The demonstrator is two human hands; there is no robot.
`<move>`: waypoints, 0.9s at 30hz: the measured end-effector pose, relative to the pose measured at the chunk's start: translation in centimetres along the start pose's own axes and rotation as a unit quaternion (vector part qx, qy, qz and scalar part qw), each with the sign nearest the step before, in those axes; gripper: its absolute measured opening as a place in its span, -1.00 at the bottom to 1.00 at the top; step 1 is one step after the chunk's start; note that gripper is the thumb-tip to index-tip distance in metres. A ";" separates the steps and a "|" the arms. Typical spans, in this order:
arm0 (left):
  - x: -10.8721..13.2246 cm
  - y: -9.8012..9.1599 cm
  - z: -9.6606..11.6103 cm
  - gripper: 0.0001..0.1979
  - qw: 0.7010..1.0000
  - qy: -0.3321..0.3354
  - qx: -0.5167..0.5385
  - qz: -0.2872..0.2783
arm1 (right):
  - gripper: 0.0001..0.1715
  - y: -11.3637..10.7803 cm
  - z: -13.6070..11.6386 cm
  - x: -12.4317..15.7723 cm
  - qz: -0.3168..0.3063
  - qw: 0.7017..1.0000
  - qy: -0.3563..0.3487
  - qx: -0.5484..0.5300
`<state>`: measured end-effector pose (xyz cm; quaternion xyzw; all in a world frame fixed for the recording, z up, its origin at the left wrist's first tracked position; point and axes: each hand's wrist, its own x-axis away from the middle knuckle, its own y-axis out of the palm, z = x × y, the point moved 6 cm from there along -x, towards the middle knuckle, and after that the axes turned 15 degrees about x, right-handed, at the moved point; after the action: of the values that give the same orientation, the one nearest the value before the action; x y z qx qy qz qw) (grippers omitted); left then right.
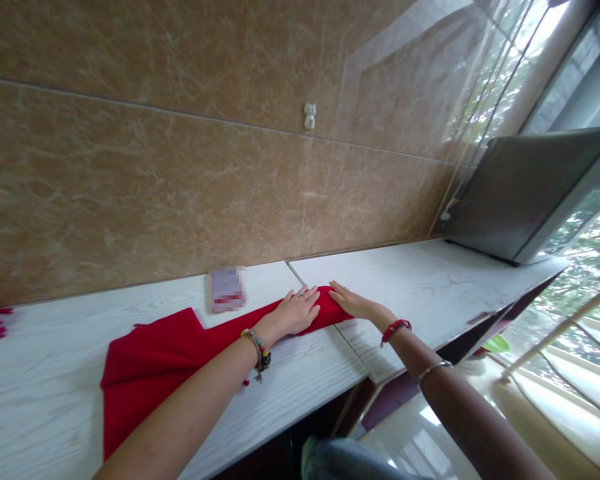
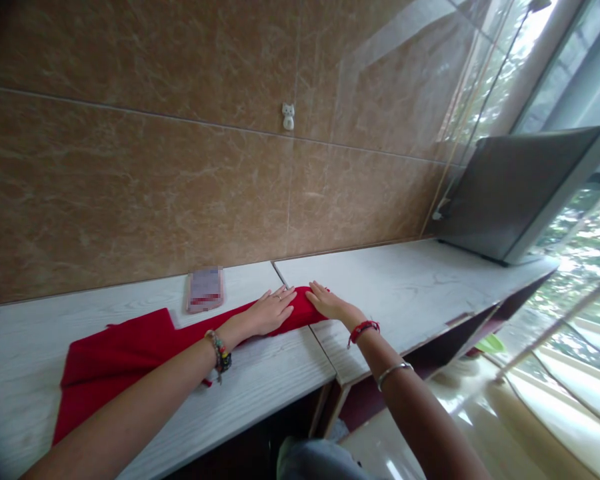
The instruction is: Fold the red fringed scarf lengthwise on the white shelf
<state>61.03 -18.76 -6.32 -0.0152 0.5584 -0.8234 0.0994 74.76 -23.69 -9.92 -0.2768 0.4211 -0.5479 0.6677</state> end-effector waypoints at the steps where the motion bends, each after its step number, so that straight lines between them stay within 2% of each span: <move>1: 0.0 0.0 0.0 -0.51 1.000 0.002 0.002 0.003 | -0.61 -0.2 0.0 0.0 -0.004 1.000 -0.002 0.000; 4: 0.7 -0.7 0.0 -0.48 1.000 0.008 0.009 0.016 | -0.60 -1.5 0.0 0.1 -0.024 1.000 0.002 0.016; 7: 3.3 -2.4 -0.8 -0.43 0.999 -0.024 0.012 0.022 | -0.60 -3.2 0.4 0.0 -0.059 0.997 0.018 0.038; 10: 7.7 -4.9 -2.9 -0.40 0.996 -0.088 -0.002 0.001 | -0.57 -5.8 1.2 -0.7 -0.052 0.996 0.064 0.016; 13: 13.3 -7.5 -6.3 -0.45 0.988 -0.157 -0.001 -0.017 | -0.50 -9.2 0.5 -2.2 0.001 0.995 0.097 -0.025; 16: 18.9 -10.1 -9.9 -0.43 0.983 -0.183 0.022 -0.007 | -0.44 -12.5 -4.0 -4.7 0.038 0.995 0.031 -0.083; 19: 23.8 -11.9 -13.0 -0.36 0.978 -0.202 0.058 0.002 | -0.45 -15.2 -11.5 -6.9 0.035 0.983 -0.093 -0.151; 22: 27.6 -12.8 -14.9 -0.35 0.970 -0.227 0.087 0.018 | -0.42 -16.8 -18.3 -7.8 0.024 0.963 -0.180 -0.199; 24: 29.3 -12.7 -15.4 -0.35 0.967 -0.227 0.117 0.022 | -0.39 -17.2 -21.2 -8.0 0.022 0.954 -0.203 -0.219; 27: 30.3 -11.7 -15.7 -0.34 0.962 -0.202 0.182 0.022 | -0.39 -16.9 -22.9 -8.2 0.020 0.947 -0.206 -0.244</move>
<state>27.47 -5.71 -4.01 -0.1506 0.3672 -0.8888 0.2292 46.17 -17.83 -5.04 -0.5295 0.4003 -0.3459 0.6631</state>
